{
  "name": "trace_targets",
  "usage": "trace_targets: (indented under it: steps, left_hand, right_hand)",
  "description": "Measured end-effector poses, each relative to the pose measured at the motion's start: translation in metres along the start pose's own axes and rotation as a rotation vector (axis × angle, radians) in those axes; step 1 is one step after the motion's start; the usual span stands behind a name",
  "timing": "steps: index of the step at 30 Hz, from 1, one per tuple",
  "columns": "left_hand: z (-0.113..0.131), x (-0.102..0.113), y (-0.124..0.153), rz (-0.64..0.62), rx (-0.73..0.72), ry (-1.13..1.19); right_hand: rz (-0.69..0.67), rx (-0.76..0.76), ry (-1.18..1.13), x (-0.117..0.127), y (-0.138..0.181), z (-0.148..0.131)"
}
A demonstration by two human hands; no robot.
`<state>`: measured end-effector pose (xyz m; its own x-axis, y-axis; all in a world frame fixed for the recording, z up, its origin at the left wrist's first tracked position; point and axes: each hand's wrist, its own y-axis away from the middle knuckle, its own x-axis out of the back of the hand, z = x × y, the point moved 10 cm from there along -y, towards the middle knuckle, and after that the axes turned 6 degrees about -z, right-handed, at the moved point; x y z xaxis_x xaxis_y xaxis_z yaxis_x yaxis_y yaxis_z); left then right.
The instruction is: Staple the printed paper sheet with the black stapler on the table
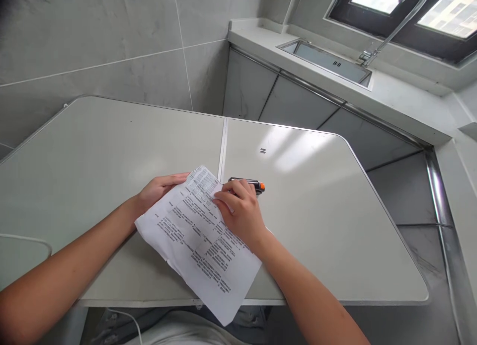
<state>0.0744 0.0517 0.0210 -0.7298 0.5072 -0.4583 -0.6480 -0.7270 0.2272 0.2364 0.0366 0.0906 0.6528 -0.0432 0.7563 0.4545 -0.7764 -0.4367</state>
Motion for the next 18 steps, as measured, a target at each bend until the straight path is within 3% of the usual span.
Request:
trace_targets:
  steps: [2,5,18]
  left_hand:
    - [-0.005,-0.002,0.001,0.029,0.037,0.200]
    - [-0.009,-0.003,0.002,0.064,0.060,0.322]
    - [-0.009,0.003,-0.001,0.082,0.049,0.284]
  right_hand:
    - [0.017,0.025,-0.013,0.002,0.000,-0.004]
    - [0.028,0.054,-0.020,0.005,0.000,-0.011]
    - [0.066,0.003,-0.052,0.002,-0.002,-0.013]
